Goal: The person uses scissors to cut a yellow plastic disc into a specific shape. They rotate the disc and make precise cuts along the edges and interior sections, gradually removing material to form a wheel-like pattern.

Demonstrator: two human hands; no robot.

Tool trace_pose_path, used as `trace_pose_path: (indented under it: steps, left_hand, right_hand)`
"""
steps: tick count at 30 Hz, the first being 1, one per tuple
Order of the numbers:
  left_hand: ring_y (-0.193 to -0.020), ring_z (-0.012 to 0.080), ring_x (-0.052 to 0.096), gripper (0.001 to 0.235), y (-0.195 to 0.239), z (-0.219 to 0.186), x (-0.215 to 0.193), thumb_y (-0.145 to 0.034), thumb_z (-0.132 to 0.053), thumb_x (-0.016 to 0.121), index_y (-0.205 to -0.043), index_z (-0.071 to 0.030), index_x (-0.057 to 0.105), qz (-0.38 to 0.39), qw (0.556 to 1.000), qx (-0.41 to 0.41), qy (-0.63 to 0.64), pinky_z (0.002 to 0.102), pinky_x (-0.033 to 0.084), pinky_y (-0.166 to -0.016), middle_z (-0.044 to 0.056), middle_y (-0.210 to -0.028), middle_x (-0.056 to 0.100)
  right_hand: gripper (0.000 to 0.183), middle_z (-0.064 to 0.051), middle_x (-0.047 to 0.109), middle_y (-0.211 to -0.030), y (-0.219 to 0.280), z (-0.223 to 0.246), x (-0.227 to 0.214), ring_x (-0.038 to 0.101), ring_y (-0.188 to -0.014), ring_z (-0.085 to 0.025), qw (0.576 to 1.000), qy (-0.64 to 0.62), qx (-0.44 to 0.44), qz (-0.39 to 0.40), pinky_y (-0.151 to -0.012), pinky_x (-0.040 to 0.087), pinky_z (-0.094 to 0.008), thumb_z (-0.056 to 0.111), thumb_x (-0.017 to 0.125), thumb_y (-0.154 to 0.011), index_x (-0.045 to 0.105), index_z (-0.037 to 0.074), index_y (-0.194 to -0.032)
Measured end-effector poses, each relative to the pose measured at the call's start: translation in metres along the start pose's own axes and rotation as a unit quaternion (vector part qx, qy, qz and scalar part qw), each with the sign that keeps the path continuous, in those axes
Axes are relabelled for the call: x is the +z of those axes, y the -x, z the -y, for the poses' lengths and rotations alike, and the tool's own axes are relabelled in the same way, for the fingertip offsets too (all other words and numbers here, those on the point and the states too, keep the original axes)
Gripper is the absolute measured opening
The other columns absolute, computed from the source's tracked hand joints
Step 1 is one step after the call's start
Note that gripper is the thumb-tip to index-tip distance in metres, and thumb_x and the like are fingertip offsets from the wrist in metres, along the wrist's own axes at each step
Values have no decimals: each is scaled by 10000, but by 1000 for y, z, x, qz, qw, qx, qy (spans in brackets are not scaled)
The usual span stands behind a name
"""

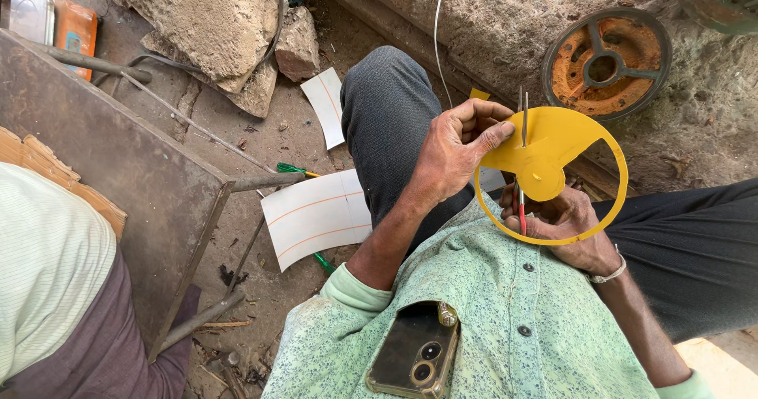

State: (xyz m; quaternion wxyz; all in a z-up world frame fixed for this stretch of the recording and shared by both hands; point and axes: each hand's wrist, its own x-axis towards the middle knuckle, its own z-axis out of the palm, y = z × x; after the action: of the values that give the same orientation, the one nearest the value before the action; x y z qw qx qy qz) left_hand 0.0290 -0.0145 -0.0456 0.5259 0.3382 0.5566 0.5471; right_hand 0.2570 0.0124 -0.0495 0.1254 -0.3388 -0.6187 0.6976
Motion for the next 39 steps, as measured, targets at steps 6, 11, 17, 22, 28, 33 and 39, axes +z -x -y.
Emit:
trace_pose_path:
  steps: [6, 11, 17, 22, 28, 33, 39]
  left_hand:
    - [-918, 141, 747, 311, 1, 2, -1, -968, -186, 723, -1213, 4, 705, -6, 1000, -4, -16, 297, 655, -841, 116, -1015, 775]
    - [-908, 140, 747, 308, 1, 1, 0, -970, -188, 726, -1202, 13, 706, -4, 1000, 7, -4, 295, 655, -823, 124, -1008, 773]
    - [-771, 139, 728, 321, 3, -5, 2, -942, -206, 719, -1177, 11, 701, -12, 998, -61, -7, 287, 597, -581, 124, -937, 775]
    - [-790, 121, 721, 290, 4, -8, 5, -963, -180, 737, -1164, 25, 696, -20, 999, -19, 44, 252, 617, -660, 130, -950, 763]
    - [-857, 122, 761, 218, 4, -1, 4, -972, -121, 738, -1131, 24, 697, -14, 999, -6, 44, 232, 651, -774, 142, -978, 786]
    - [-810, 130, 757, 202, 6, -2, 9, -966, -107, 730, -1104, 31, 680, -15, 997, -25, 74, 240, 648, -709, 149, -923, 784]
    - [-668, 132, 747, 224, 7, 0, 13, -977, -168, 708, -1067, 19, 624, 4, 994, -46, 99, 244, 626, -536, 155, -827, 771]
  right_hand:
    - [436, -72, 744, -1095, 0, 0, 1, 724, -991, -156, 1000, 10, -7, 2, -940, 620, -360, 165, 829, -787, 700, 16, -1176]
    - [423, -65, 754, -1072, -1, -4, 0, 732, -969, -151, 1000, 13, -10, 3, -926, 634, -356, 138, 828, -780, 702, 24, -1168]
    - [389, -55, 765, -1034, -2, -1, 0, 735, -924, -148, 1000, 15, 4, 4, -880, 637, -347, 125, 826, -781, 714, 31, -1142]
    - [327, -36, 779, -1026, -1, 5, 0, 706, -913, -127, 998, 48, -24, -11, -844, 596, -305, 108, 831, -804, 736, 27, -1106]
    - [303, -35, 739, -1015, 2, -4, -5, 678, -944, -125, 999, -23, -34, 17, -881, 578, -300, 117, 848, -828, 725, 13, -1084]
    - [397, -16, 726, -1067, -1, 0, -6, 683, -985, -108, 999, -14, -48, 9, -921, 588, -292, 163, 828, -834, 674, 34, -1177]
    - [573, -31, 706, -1098, -1, 0, -5, 667, -978, -99, 996, 47, -74, -8, -909, 589, -290, 173, 831, -821, 613, 21, -1329]
